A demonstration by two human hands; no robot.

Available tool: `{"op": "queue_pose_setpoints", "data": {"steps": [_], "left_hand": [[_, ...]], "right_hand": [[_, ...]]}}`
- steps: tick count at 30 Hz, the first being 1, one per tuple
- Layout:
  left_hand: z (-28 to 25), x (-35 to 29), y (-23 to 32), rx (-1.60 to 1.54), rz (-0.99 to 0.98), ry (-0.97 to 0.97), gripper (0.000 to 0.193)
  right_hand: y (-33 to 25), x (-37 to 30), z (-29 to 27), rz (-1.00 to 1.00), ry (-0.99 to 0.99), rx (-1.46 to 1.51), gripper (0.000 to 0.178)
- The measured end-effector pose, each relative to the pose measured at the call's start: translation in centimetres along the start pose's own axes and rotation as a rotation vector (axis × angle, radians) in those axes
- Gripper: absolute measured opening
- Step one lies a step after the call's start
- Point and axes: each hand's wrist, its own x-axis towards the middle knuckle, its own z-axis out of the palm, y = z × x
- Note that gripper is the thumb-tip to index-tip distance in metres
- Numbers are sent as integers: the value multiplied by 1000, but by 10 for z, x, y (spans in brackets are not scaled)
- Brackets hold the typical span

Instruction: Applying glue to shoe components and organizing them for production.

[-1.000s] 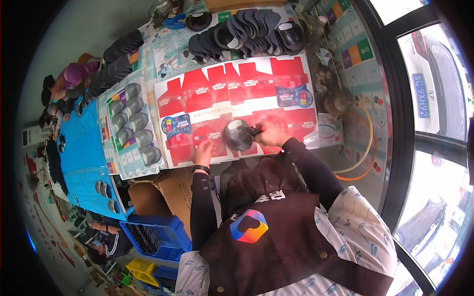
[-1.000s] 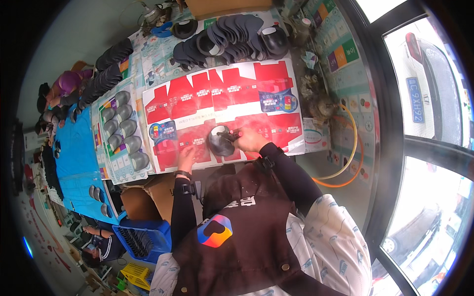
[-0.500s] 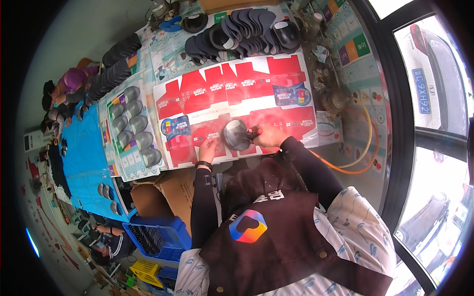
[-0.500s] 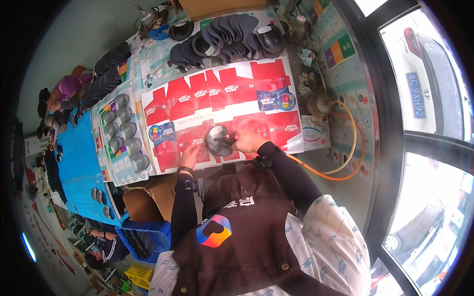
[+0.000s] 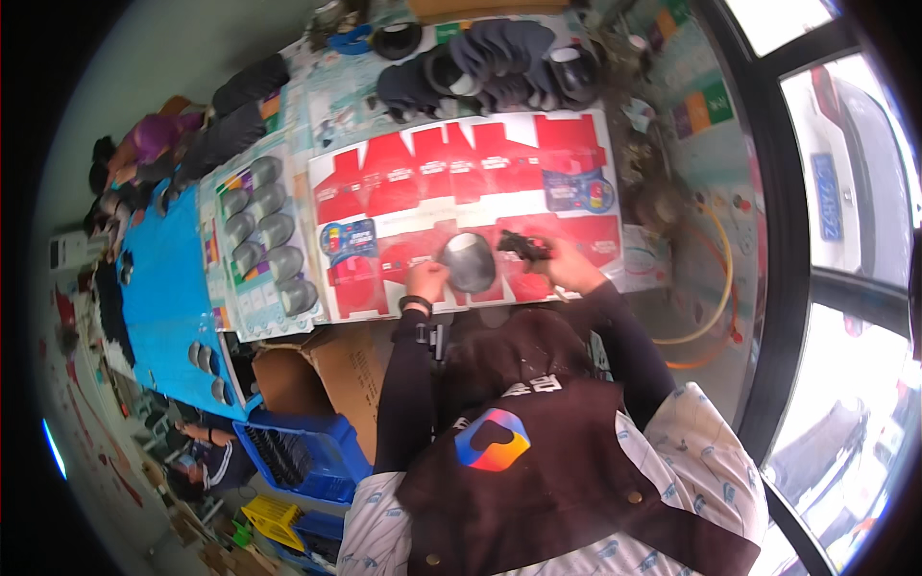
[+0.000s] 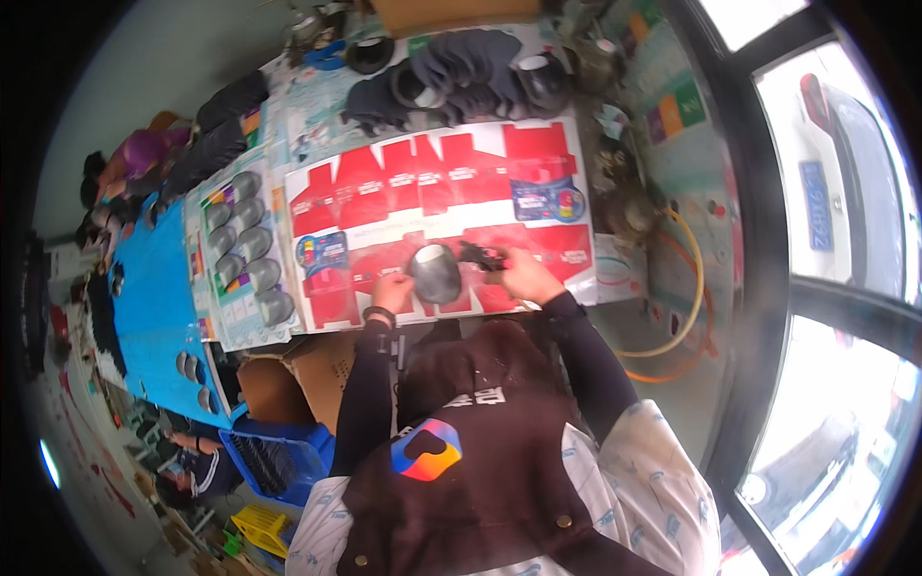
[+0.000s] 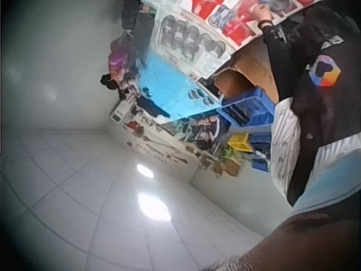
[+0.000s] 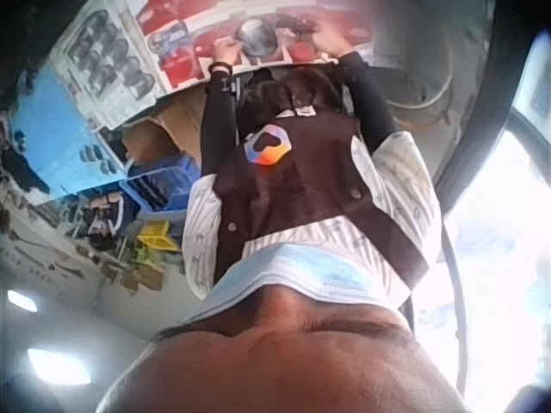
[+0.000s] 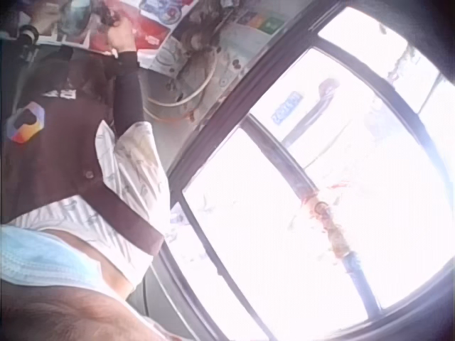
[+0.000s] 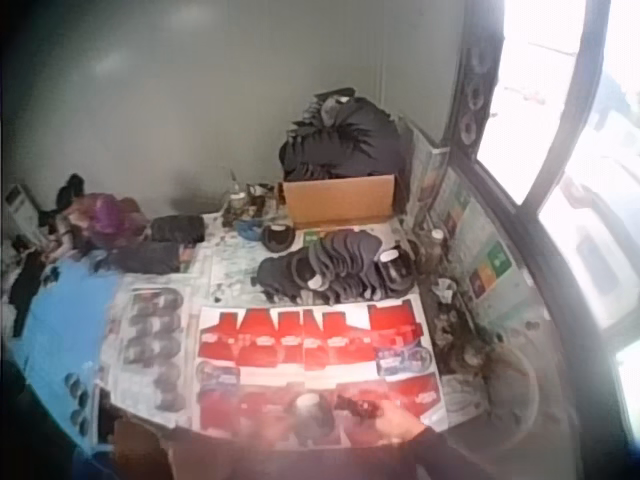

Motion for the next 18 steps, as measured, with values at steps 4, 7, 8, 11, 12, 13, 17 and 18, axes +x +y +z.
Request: {"op": "queue_pose_setpoints", "data": {"steps": [4, 7, 8, 11, 12, 13, 17, 18], "left_hand": [[10, -17, 12, 142, 121, 105, 23], [-32, -42, 35, -351, -41, 113, 16], [-59, -51, 35, -497, -91, 135, 13], [-149, -60, -35, -1215, -49, 263, 12], [-189, -71, -90, -1325, -6, 371, 20], [-218, -74, -125, -1297, 7, 594, 22], [-336, -73, -245, -1359, 8, 899, 50], [-346, -56, -261, -1504, 55, 850, 52]], "right_hand": [[19, -2, -7, -217, 11, 185, 41], [37, -14, -30, -145, 53, 251, 38], [41, -20, -34, -171, 92, 279, 36], [5, -37, -28, -94, 147, 227, 35], [-3, -33, -20, -126, 128, 232, 36], [4, -23, -17, -179, 131, 240, 37], [-49, -25, 14, -57, 180, 247, 34], [-60, -28, 19, -49, 216, 229, 34]]}}
